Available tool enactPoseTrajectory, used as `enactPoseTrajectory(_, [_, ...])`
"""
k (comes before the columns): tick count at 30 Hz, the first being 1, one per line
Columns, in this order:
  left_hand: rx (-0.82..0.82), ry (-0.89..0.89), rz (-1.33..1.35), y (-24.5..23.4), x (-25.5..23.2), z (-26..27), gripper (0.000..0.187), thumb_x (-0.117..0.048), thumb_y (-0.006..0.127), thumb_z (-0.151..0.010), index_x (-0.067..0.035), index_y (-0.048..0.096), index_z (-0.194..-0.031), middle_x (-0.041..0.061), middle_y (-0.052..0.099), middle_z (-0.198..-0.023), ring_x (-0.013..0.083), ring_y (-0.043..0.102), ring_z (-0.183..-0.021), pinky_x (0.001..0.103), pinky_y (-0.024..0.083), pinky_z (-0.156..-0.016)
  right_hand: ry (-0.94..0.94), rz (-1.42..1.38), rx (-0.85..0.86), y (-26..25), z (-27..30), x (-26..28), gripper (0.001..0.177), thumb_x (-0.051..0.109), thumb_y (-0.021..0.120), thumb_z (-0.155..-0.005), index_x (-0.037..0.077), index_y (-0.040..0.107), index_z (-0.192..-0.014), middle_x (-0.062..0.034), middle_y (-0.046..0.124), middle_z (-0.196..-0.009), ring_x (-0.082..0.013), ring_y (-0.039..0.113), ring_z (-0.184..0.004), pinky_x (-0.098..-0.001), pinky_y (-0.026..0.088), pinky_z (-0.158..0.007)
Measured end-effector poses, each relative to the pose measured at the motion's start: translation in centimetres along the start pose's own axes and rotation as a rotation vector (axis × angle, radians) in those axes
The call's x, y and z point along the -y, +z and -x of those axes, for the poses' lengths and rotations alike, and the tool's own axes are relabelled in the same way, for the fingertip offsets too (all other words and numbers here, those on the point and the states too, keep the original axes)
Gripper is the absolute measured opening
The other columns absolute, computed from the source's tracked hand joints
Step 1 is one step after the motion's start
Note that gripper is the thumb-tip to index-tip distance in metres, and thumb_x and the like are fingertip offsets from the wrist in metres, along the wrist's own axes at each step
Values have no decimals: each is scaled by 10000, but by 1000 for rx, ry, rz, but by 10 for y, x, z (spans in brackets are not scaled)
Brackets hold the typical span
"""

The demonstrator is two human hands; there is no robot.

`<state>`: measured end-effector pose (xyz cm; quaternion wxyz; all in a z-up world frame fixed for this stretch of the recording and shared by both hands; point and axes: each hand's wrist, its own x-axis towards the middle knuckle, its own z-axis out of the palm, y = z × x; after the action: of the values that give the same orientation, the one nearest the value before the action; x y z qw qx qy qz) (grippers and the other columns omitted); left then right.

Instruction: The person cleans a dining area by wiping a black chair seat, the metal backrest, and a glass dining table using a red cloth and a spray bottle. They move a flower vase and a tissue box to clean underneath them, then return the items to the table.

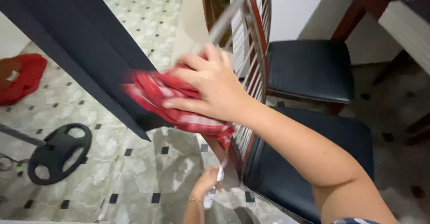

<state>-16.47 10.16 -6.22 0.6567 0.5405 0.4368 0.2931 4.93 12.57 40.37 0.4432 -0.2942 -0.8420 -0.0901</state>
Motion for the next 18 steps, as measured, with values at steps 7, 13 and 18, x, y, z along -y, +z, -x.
enactPoseTrajectory(7, [-353,-206,-17,3,-130,53,743,-653,557,-947,-52,605,-1383,-42,637,-781,188,642,-579,344,546,-579,434,119,7,2,-34,-98,346,486,614,-999,204,766,-1129,-1,600,-1379,-327,451,-1147,-513,357,-970])
enactPoseTrajectory(13, [-316,141,363,-4,-275,96,725,-653,396,-938,-136,535,-1427,83,610,-550,190,597,-448,316,470,-440,524,98,91,14,-11,9,355,470,644,-944,185,731,-1137,-78,556,-1468,-418,497,-1231,-591,382,-1061])
enactPoseTrajectory(18, [-308,279,308,1,-365,120,615,-464,527,-1008,-19,563,-1432,108,640,-646,178,630,-492,307,500,-474,594,19,116,24,4,35,330,438,680,-876,212,751,-1106,-45,570,-1405,-369,502,-1080,-514,412,-887])
